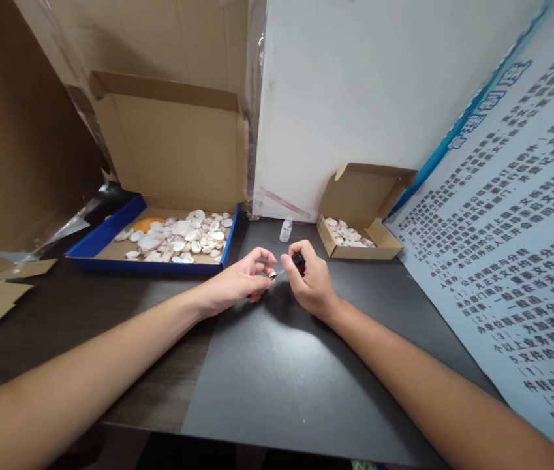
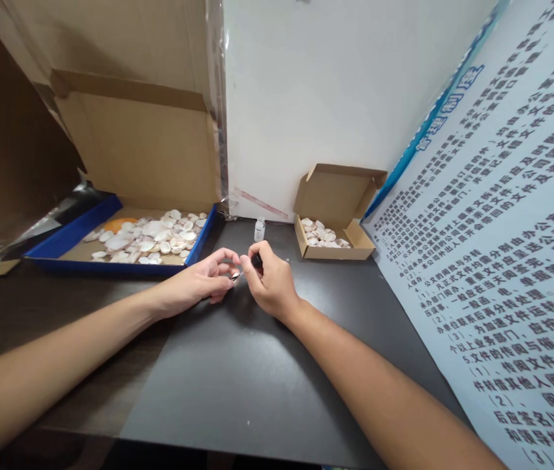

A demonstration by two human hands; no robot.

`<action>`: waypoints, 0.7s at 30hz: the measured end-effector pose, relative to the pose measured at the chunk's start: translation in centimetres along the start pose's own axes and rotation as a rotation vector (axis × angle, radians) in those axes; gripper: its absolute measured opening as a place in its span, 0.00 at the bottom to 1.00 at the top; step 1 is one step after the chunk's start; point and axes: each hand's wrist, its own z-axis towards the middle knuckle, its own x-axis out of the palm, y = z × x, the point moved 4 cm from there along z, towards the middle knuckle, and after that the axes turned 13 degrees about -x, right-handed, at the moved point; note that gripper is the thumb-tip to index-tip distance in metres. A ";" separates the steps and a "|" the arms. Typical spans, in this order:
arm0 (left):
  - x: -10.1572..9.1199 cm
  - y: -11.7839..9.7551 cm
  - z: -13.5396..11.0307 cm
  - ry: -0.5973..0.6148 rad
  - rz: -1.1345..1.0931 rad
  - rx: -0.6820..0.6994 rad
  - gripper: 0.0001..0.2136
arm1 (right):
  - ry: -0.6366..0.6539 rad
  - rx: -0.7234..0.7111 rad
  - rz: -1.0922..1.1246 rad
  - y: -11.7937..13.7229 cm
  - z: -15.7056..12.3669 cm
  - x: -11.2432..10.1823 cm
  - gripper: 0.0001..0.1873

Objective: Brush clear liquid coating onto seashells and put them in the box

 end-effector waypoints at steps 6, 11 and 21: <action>-0.1 0.1 0.1 0.007 -0.008 0.002 0.15 | -0.043 0.019 -0.032 -0.1 0.0 -0.3 0.07; -0.3 0.3 0.3 0.014 -0.015 0.003 0.15 | -0.013 -0.012 -0.005 0.3 0.0 -0.5 0.05; -0.2 0.2 0.3 0.047 -0.057 -0.026 0.16 | 0.032 -0.107 -0.005 0.9 0.0 -0.6 0.04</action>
